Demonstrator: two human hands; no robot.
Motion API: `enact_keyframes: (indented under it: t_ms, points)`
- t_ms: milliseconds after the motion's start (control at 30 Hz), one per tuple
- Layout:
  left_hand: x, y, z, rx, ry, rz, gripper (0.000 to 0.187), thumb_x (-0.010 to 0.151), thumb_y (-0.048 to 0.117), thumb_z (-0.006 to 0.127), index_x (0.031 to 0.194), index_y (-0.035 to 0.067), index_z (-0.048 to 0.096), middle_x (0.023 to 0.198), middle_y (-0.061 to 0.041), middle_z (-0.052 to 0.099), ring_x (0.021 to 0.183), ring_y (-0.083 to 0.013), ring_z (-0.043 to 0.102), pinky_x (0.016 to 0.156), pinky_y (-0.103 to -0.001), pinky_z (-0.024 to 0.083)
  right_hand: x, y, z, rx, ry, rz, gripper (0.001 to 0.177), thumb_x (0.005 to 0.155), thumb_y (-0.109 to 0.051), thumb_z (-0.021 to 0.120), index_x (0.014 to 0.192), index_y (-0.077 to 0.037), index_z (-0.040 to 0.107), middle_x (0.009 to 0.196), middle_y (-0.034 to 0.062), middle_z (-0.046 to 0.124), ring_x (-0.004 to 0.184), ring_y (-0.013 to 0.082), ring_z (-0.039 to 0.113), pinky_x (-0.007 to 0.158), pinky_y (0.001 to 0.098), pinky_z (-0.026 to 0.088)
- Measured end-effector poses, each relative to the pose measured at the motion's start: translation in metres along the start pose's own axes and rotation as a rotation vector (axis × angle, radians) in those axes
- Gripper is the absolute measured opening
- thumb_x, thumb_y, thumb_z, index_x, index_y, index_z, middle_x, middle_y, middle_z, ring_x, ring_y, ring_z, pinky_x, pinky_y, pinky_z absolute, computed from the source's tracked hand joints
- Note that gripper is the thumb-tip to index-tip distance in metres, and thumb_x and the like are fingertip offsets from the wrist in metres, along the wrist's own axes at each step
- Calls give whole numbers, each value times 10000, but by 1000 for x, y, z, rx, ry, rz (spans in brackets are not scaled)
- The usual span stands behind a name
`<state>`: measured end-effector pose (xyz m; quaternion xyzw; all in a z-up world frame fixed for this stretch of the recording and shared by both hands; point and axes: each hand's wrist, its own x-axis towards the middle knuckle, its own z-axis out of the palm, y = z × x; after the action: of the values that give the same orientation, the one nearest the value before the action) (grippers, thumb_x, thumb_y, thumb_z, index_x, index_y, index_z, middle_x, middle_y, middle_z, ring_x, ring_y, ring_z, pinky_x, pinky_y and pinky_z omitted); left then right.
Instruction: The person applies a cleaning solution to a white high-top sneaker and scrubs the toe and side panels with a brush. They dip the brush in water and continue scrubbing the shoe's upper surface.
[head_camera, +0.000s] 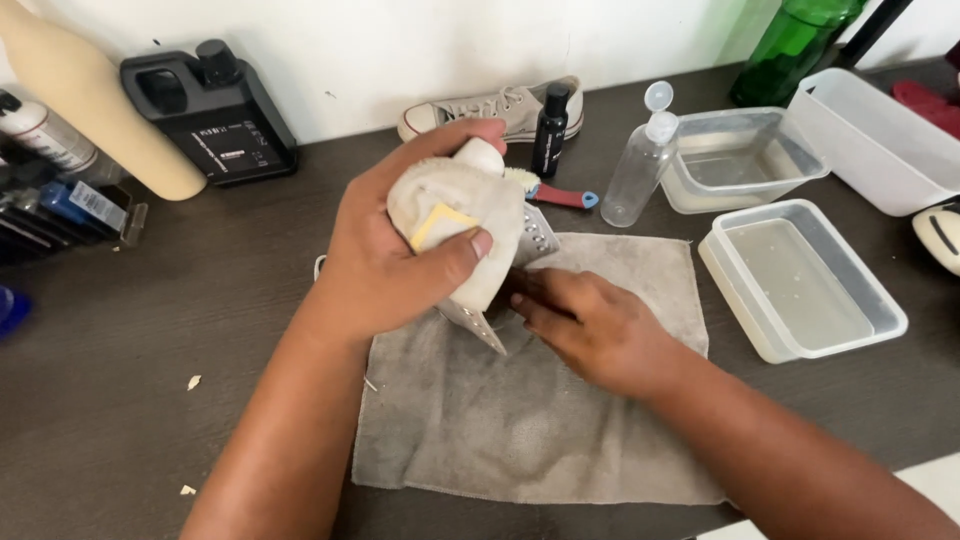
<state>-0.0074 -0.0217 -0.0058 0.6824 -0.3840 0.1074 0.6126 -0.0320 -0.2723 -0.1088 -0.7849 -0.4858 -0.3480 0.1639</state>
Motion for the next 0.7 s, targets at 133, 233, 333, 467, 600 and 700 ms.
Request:
enact_keyframes:
  t_ms: [133, 233, 333, 467, 600, 700]
  points:
    - [1, -4, -2, 38, 23, -16, 546, 918, 177, 697, 1439, 63, 580, 1488, -99, 635, 1369, -206, 614, 1129, -329, 520, -21, 3, 21, -101, -82, 62, 368, 1050, -61, 699, 1408, -42, 615, 1314, 200, 547, 992, 345, 700, 731, 415, 617]
    - [1, -7, 1, -81, 27, -15, 584, 933, 254, 778, 1460, 84, 593, 1448, -63, 660, 1184, -141, 647, 957, -267, 568, -16, -3, 26, 60, -298, 295, 441, 1035, -268, 670, 1423, -67, 615, 1169, 194, 534, 700, 322, 663, 559, 472, 644]
    - [1, 2, 8, -34, 12, -68, 560, 880, 126, 721, 1429, 121, 609, 1406, -38, 663, 1239, -143, 635, 1019, -283, 546, -9, -4, 28, 357, -220, 642, 277, 1028, -196, 602, 1234, -118, 770, 1000, 94, 620, 822, 301, 730, 831, 396, 582]
    - [3, 5, 10, 60, -28, 18, 575, 889, 126, 716, 1451, 128, 596, 1465, -71, 645, 1390, -216, 632, 1174, -365, 525, -9, -7, 28, 471, -227, 842, 285, 1033, -244, 555, 1128, -109, 787, 1067, 58, 822, 991, 210, 761, 882, 341, 581]
    - [3, 7, 11, 88, -13, 9, 558, 901, 161, 721, 1445, 130, 598, 1479, -57, 655, 1343, -189, 651, 1122, -328, 546, -14, -8, 15, -47, -156, 187, 259, 976, -110, 690, 1228, -127, 749, 1249, 172, 585, 922, 354, 637, 805, 415, 604]
    - [4, 11, 10, 98, 14, -45, 538, 865, 146, 691, 1399, 156, 630, 1354, 3, 682, 1170, -128, 651, 962, -271, 548, -5, -6, 11, -260, -21, 23, 116, 1081, -100, 666, 1165, -95, 746, 1294, 104, 593, 852, 266, 500, 760, 373, 532]
